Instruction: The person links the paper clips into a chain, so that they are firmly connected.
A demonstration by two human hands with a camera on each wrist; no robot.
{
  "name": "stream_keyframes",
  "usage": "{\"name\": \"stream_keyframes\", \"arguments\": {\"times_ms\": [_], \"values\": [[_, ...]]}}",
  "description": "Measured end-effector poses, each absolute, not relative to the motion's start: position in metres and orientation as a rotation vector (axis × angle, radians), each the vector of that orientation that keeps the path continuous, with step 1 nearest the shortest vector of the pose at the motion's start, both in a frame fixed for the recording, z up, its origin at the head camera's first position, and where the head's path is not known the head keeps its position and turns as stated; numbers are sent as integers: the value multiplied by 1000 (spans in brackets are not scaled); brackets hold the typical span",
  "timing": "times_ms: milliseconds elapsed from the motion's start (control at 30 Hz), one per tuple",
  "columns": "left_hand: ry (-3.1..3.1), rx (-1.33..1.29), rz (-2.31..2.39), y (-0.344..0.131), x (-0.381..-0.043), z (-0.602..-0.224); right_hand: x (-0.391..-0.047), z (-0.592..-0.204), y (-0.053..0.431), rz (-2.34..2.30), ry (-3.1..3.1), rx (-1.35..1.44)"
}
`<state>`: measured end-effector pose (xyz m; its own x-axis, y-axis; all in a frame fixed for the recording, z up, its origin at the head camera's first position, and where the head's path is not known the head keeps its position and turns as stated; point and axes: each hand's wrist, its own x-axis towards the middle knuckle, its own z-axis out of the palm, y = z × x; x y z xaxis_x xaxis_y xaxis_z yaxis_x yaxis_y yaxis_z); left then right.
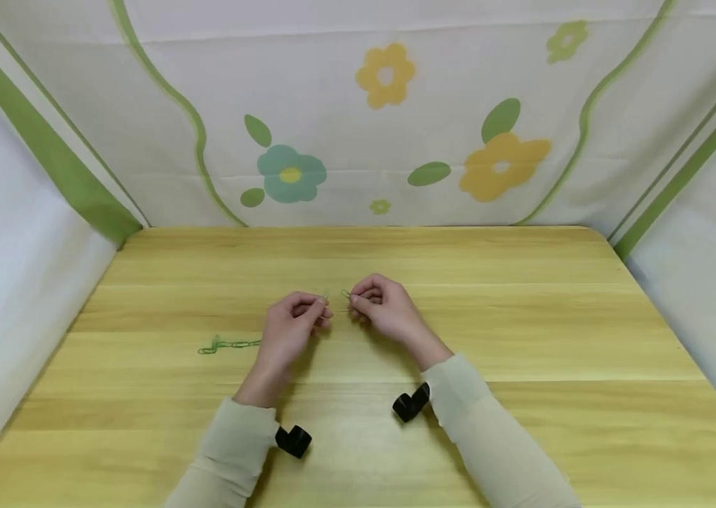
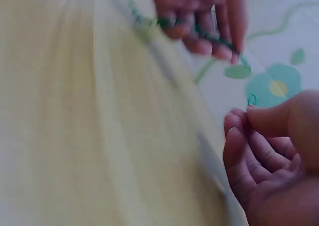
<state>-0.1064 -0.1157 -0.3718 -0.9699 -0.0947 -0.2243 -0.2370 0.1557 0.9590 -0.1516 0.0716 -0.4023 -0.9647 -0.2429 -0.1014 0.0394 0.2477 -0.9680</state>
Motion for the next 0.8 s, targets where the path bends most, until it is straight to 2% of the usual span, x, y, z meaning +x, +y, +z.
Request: {"name": "stream_keyframes", "arguments": {"times_ms": [300, 500, 800], "values": [[2172, -254, 2017, -64, -103, -387, -136, -412, 110, -2155, 2132, -5], [2148, -248, 2063, -60, -103, -392, -137, -415, 117, -2346, 1892, 6], [2129, -227, 2066, -58, -103, -397, -136, -416, 121, -2352, 1933, 37]]}}
